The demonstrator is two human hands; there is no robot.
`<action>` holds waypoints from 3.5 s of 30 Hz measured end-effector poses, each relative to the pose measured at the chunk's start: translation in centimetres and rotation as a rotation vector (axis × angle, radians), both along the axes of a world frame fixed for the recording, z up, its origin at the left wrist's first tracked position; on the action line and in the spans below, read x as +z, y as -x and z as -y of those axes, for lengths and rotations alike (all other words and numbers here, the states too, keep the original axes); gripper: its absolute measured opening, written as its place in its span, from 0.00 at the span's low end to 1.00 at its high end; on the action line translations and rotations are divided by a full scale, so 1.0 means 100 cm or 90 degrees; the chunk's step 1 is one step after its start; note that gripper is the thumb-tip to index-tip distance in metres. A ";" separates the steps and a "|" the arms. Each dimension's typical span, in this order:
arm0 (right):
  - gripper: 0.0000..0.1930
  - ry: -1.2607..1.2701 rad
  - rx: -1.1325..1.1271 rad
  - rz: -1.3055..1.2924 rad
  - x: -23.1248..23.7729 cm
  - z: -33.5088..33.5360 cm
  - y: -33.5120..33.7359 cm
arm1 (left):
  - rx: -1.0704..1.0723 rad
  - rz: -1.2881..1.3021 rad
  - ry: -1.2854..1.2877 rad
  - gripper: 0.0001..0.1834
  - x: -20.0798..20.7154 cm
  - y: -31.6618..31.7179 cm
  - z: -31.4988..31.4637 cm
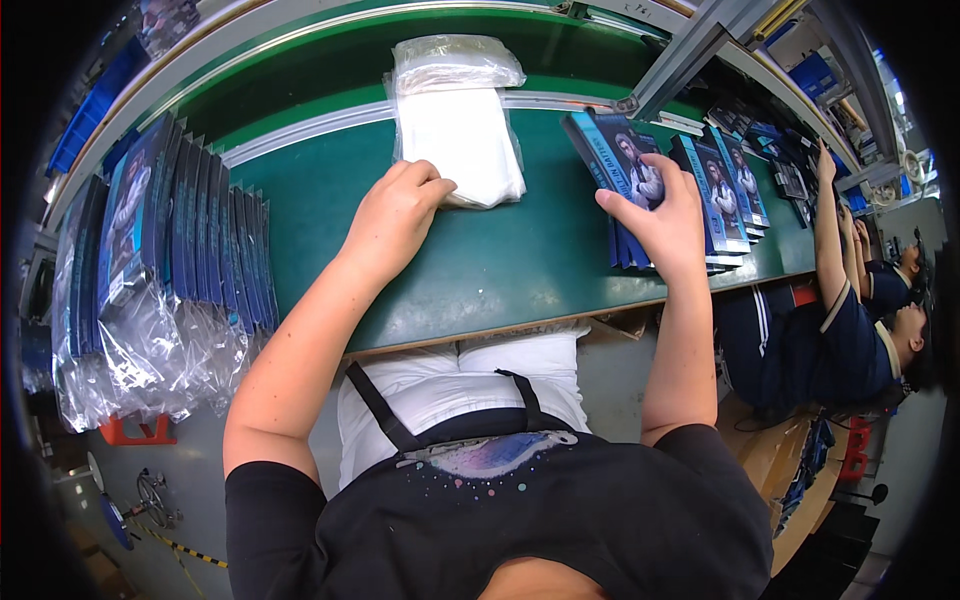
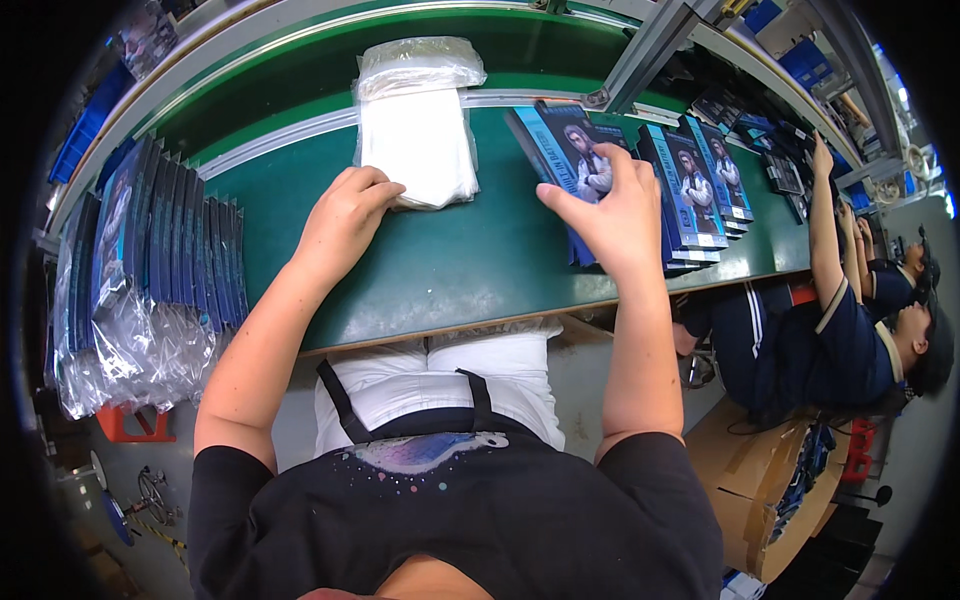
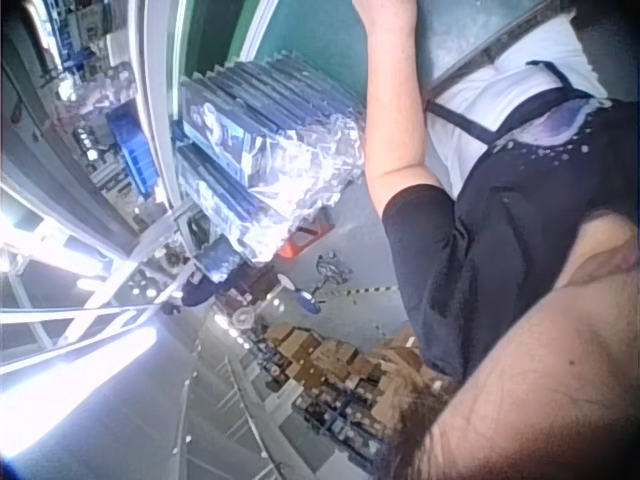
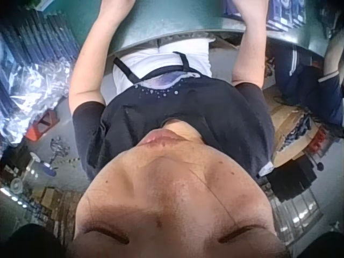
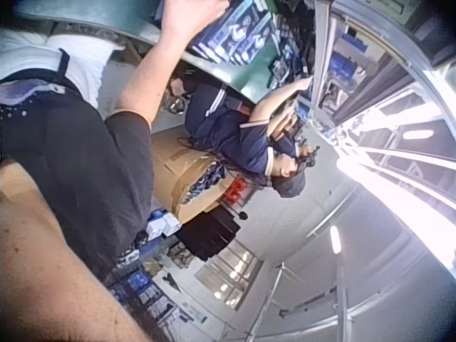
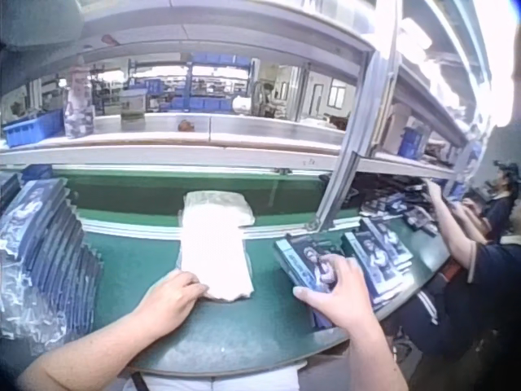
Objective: Packaging small blue boxes into clear plastic sleeves at a production line workstation.
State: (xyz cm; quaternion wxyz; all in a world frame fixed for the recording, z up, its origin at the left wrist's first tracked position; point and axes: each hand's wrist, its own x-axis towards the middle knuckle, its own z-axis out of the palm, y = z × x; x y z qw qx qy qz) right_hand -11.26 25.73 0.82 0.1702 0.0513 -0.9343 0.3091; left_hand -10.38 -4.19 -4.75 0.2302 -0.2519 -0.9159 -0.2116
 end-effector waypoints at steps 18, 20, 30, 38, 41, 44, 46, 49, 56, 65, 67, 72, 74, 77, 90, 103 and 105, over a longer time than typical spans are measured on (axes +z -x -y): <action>0.34 0.955 0.512 0.650 -0.048 0.085 -0.011 | 0.065 0.281 -0.347 0.12 0.015 0.012 -0.002; 0.33 0.952 0.476 0.618 -0.047 0.087 -0.007 | 0.060 0.299 -0.358 0.11 0.018 0.011 0.009; 0.30 0.784 0.387 0.442 -0.041 0.067 -0.012 | 0.118 0.416 -0.387 0.11 0.035 0.002 0.007; 0.27 0.718 0.260 0.264 -0.056 0.093 -0.030 | 0.032 0.081 -0.172 0.16 0.037 -0.016 -0.005; 0.19 0.750 0.223 0.354 -0.046 0.084 -0.031 | -0.008 0.078 -0.138 0.16 0.035 -0.026 0.003; 0.13 0.840 0.241 0.357 -0.043 0.082 -0.037 | 0.004 0.382 -0.515 0.15 0.023 -0.039 0.008; 0.11 0.904 0.271 0.348 -0.037 0.086 -0.045 | 0.031 0.475 -0.791 0.19 0.027 -0.040 -0.001; 0.11 0.847 0.339 0.390 -0.037 0.095 -0.053 | -0.067 0.634 -1.145 0.22 0.021 -0.044 -0.018; 0.38 0.720 0.396 0.384 -0.042 0.092 -0.066 | -0.067 0.698 -1.206 0.17 0.008 -0.033 -0.011; 0.63 0.298 0.524 0.135 -0.020 0.071 -0.060 | -0.117 0.755 -1.147 0.20 0.050 -0.075 -0.033; 0.48 0.279 0.494 -0.016 0.000 0.071 -0.062 | -0.160 0.825 -1.058 0.22 0.065 -0.088 -0.041; 0.08 0.568 0.343 -0.333 0.027 0.060 -0.077 | -0.372 0.921 -0.831 0.25 0.067 -0.091 -0.032; 0.04 0.631 0.312 -0.421 0.036 0.064 -0.078 | -0.273 0.925 -0.792 0.27 0.068 -0.092 -0.027; 0.10 0.424 0.474 -0.283 0.037 0.071 -0.080 | -0.257 0.959 -0.968 0.29 0.057 -0.088 -0.032; 0.12 0.256 0.242 -0.296 0.008 0.071 -0.051 | -0.143 0.766 -1.054 0.29 0.060 -0.108 0.008; 0.10 0.316 0.237 -0.106 0.020 0.042 -0.043 | 0.181 -0.072 -0.524 0.33 0.161 -0.182 0.079; 0.11 0.309 0.209 -0.096 0.012 0.028 -0.034 | 0.309 -0.223 -0.293 0.30 0.163 -0.172 0.086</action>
